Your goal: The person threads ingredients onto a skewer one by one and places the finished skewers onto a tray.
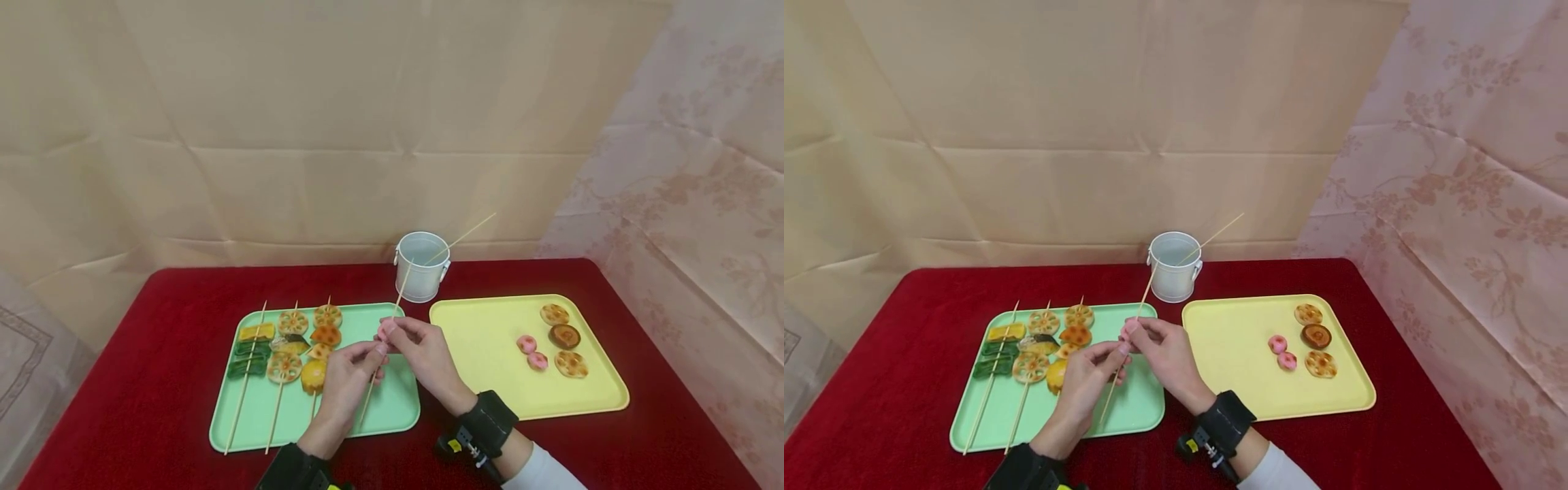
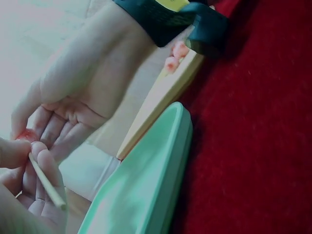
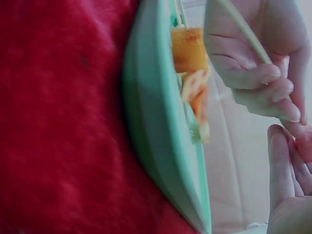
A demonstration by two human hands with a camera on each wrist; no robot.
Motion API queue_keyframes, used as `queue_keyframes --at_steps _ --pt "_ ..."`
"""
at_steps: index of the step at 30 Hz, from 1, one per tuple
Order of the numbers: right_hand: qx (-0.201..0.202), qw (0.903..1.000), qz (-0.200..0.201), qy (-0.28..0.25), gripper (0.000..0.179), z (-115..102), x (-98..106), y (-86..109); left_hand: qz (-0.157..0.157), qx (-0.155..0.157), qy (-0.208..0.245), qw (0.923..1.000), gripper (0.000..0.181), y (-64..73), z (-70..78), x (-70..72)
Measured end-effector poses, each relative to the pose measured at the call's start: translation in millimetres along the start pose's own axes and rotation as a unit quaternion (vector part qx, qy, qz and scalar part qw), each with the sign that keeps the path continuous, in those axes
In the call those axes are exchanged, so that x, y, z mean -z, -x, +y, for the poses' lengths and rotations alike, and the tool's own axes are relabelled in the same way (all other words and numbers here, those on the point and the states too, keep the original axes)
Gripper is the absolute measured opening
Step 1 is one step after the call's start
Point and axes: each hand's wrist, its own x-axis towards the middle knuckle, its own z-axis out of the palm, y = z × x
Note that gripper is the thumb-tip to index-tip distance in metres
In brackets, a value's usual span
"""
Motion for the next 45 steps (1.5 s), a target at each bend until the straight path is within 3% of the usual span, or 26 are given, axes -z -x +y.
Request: queue_keyframes --at_steps 8,13,18,25,29,36,40,45 --pt "-0.014 0.9998 -0.004 -0.014 0.035 -1.6 2.5 -2.7 0.01 -0.021 -0.009 0.9997 0.023 0.7 -0.9 1.2" --pt "-0.006 0.9993 -0.013 0.034 0.039 -7.1 11.3 -5.8 0.014 -0.033 -0.016 0.9992 0.021 0.0 -1.4 1.0" --pt "-0.014 0.9965 0.011 0.082 0.041 -18.0 35.9 -11.5 0.007 -0.037 -0.023 0.999 0.019 -2.1 -3.7 -0.9" --pt "-0.015 0.9874 0.02 0.157 0.044 -26.0 82.0 -16.9 -0.028 -0.046 -0.044 0.9976 0.018 -2.0 -7.5 -3.7" --pt "-0.02 0.9705 0.016 0.24 0.047 -24.0 109.3 -13.1 -0.037 -0.05 -0.049 0.9969 0.018 -1.8 -7.4 -4.7" --pt "0.001 0.9174 0.019 0.397 0.041 -17.0 148.4 -4.9 -0.053 -0.021 -0.053 0.997 0.019 -0.5 -1.9 -0.5" --pt "-0.011 0.9036 0.006 0.428 0.035 -13.7 166.3 1.2 -0.063 -0.011 -0.063 0.996 0.018 -0.8 -2.9 2.8" --pt "-0.084 0.9068 -0.025 0.412 0.034 -10.6 183.9 10.7 -0.071 -0.006 -0.071 0.9949 0.017 0.1 -2.6 5.8"
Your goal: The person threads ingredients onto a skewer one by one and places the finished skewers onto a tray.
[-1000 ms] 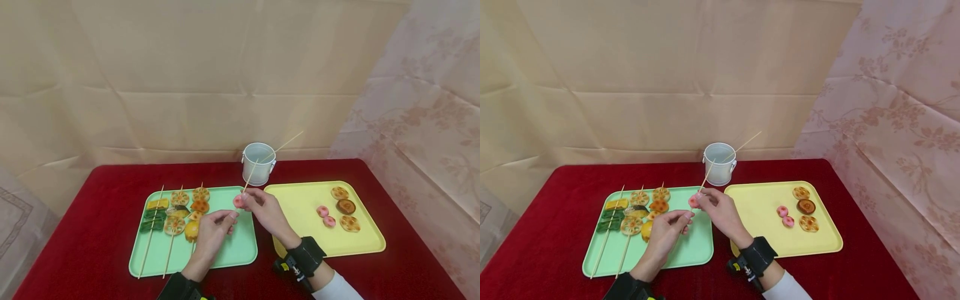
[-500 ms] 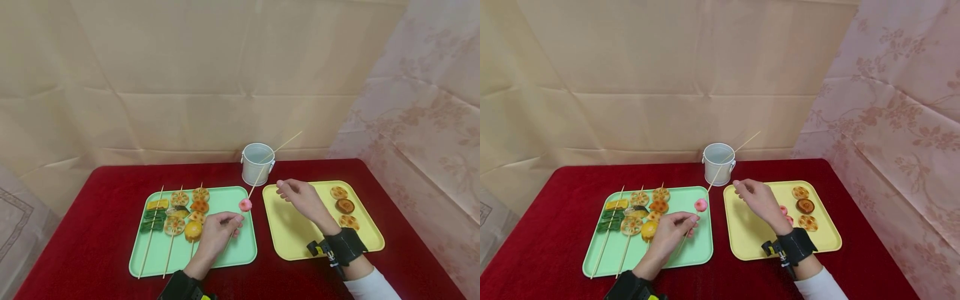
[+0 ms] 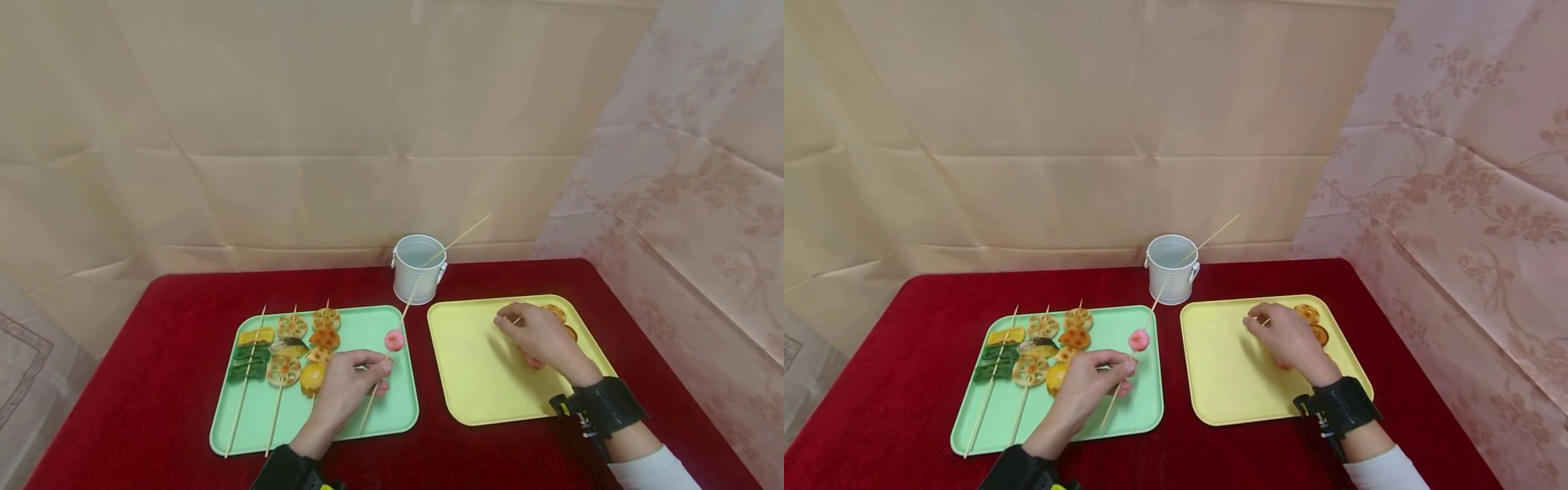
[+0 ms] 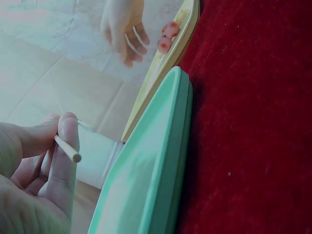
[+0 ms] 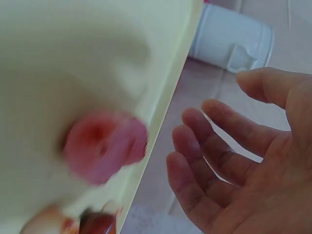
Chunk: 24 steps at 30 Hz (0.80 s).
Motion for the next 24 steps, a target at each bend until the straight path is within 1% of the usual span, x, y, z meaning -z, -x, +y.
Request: queue_keyframes --at_steps 2,3,7,10,15,18,24 --pt "-0.013 0.9997 -0.02 -0.007 0.036 4.9 1.1 2.6 0.002 0.0 0.001 1.0 0.018 0.5 0.3 1.0" --pt "-0.013 0.9996 -0.024 -0.004 0.037 7.2 1.3 3.6 0.003 0.001 0.001 1.0 0.018 0.6 0.4 1.4" --pt "0.008 0.9993 -0.015 0.033 0.036 15.6 1.2 6.8 0.007 0.002 -0.006 1.0 0.018 -1.2 0.1 2.7" --pt "0.012 0.9982 -0.01 0.058 0.035 19.5 0.2 7.4 0.012 -0.002 -0.012 0.9999 0.018 -2.1 -0.1 3.6" --pt "0.004 0.9956 -0.016 0.092 0.033 21.7 -3.1 5.0 0.021 -0.007 -0.013 0.9997 0.018 -1.6 -0.1 4.6" --pt "0.013 0.9935 -0.009 0.113 0.03 23.1 -4.9 4.1 0.026 -0.007 -0.013 0.9996 0.017 -1.2 0.0 5.2" --pt "0.016 0.9915 0.004 0.129 0.023 26.4 -6.7 5.9 0.032 -0.007 -0.019 0.9993 0.016 -1.0 0.5 6.6"
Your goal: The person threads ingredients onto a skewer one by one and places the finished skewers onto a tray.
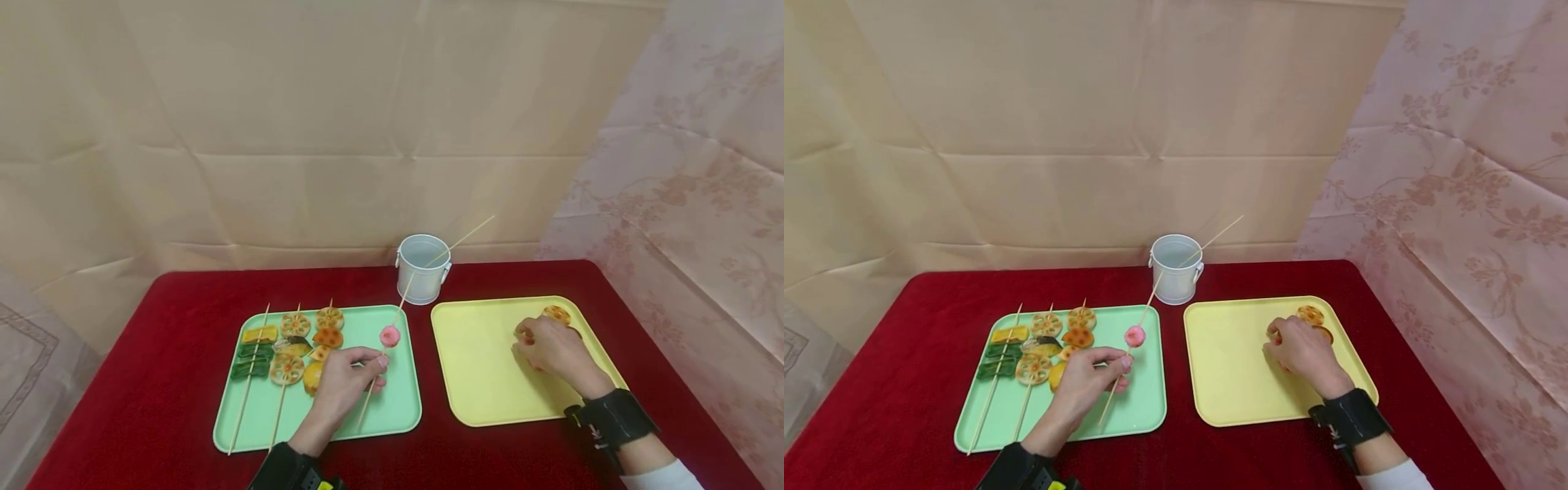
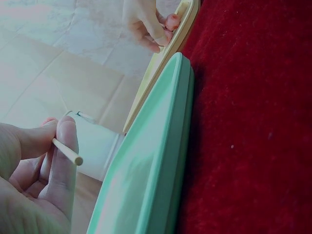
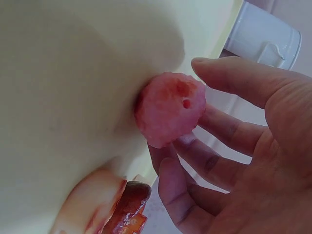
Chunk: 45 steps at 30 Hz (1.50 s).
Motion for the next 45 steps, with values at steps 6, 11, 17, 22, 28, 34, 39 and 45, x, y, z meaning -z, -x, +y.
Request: queue_keyframes --at_steps 6,11,17,22,28,34,39,45 --pt "-0.008 1.0 -0.005 -0.001 0.019 2.1 -0.1 1.4 -0.002 -0.002 -0.007 1.0 0.017 -1.1 0.2 -0.1" --pt "-0.005 0.9999 -0.009 -0.008 0.016 3.2 0.6 2.2 -0.002 -0.005 -0.003 1.0 0.017 -0.8 0.2 -0.5" --pt "-0.004 0.9988 -0.006 -0.048 0.026 0.2 4.8 2.5 -0.003 -0.008 -0.001 1.0 0.017 -0.9 0.0 -1.2" --pt "0.002 0.9984 0.014 -0.054 0.036 -13.4 9.2 -2.3 -0.011 -0.014 0.005 0.9998 0.017 -2.5 -0.2 -2.7" --pt "0.023 0.9931 0.054 -0.101 0.029 -37.8 11.2 -9.7 -0.013 -0.013 0.0 0.9998 0.017 -3.2 0.1 -2.7" --pt "0.017 0.9737 0.048 -0.222 0.038 -55.7 8.0 -14.7 -0.012 -0.011 0.002 0.9999 0.016 -3.0 0.6 -1.2" --pt "0.001 0.9345 0.012 -0.356 0.044 -68.8 5.2 -19.5 -0.011 -0.005 0.002 0.9999 0.015 -2.5 0.6 -0.7" --pt "0.01 0.8835 0.011 -0.468 0.039 -83.2 0.2 -28.3 -0.012 -0.007 -0.005 0.9999 0.016 -1.0 1.3 0.2"
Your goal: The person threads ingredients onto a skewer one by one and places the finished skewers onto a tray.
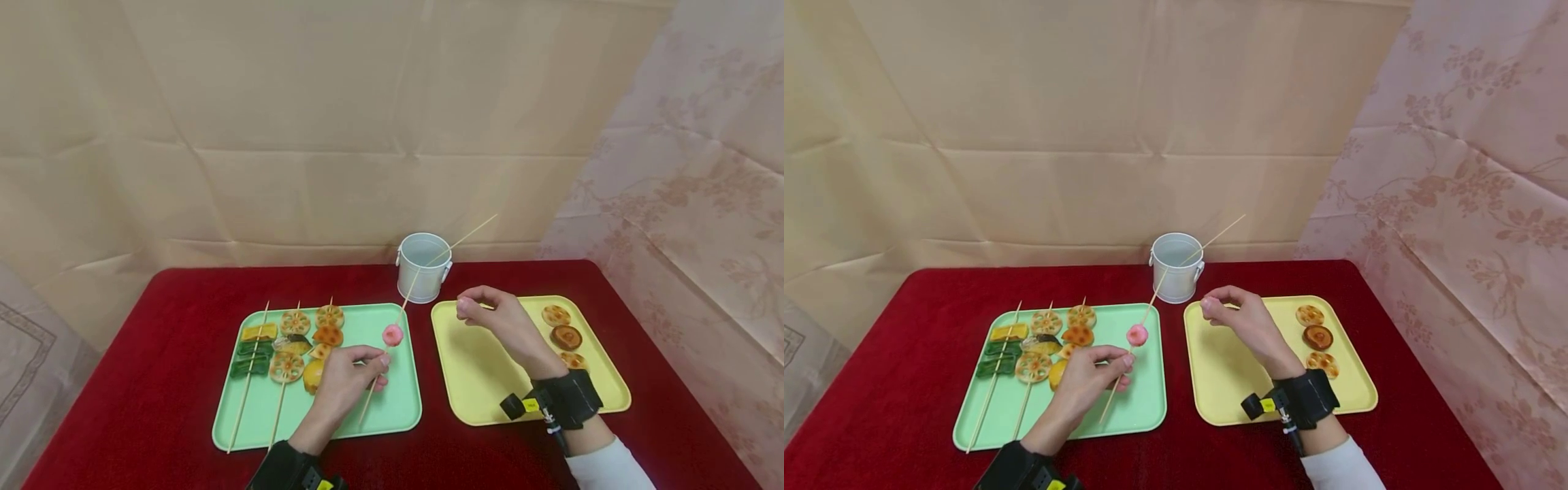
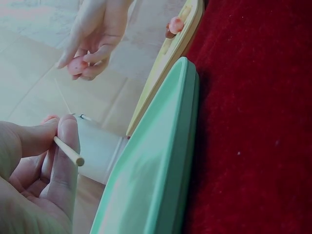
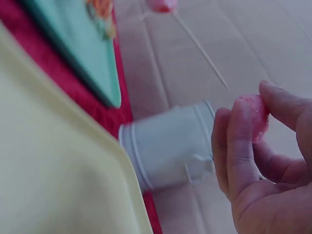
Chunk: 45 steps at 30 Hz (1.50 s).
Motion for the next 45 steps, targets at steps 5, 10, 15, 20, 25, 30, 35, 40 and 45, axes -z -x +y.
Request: queue_keyframes --at_steps 5,10,15,20,25,30,35,40,45 --pt "-0.019 0.998 0.003 -0.061 0.039 -0.1 -13.2 -6.0 -0.003 0.001 -0.001 1.0 0.016 1.2 0.1 0.6" --pt "-0.034 0.9938 0.013 -0.105 0.046 0.9 -25.9 -12.5 -0.011 0.004 -0.004 0.9999 0.017 1.6 -1.9 2.9" --pt "-0.04 0.9832 0.006 -0.178 0.05 -0.1 -35.5 -18.4 -0.021 0.013 -0.011 0.9996 0.019 3.2 -2.8 6.2" --pt "-0.043 0.9713 -0.004 -0.234 0.046 -0.4 -38.6 -20.7 -0.027 0.008 -0.017 0.9994 0.019 4.0 -3.5 8.9" --pt "-0.05 0.9682 -0.007 -0.245 0.041 1.4 -38.8 -21.3 -0.039 0.005 -0.006 0.9992 0.018 3.4 -4.6 10.1" --pt "-0.049 0.9688 0.001 -0.243 0.031 4.2 -38.8 -21.4 -0.057 0.001 -0.01 0.9983 0.018 3.5 -4.6 10.6" --pt "-0.045 0.967 0.021 -0.25 0.029 5.1 -38.4 -21.5 -0.065 -0.007 -0.023 0.9976 0.017 3.0 -3.9 12.8" --pt "-0.042 0.9621 0.033 -0.267 0.029 5.5 -37.8 -22.2 -0.07 -0.013 -0.035 0.9969 0.016 3.3 -4.3 14.5" --pt "-0.042 0.9584 0.046 -0.278 0.029 4.4 -36.7 -22.2 -0.071 -0.01 -0.044 0.9964 0.015 3.2 -5.5 14.3"
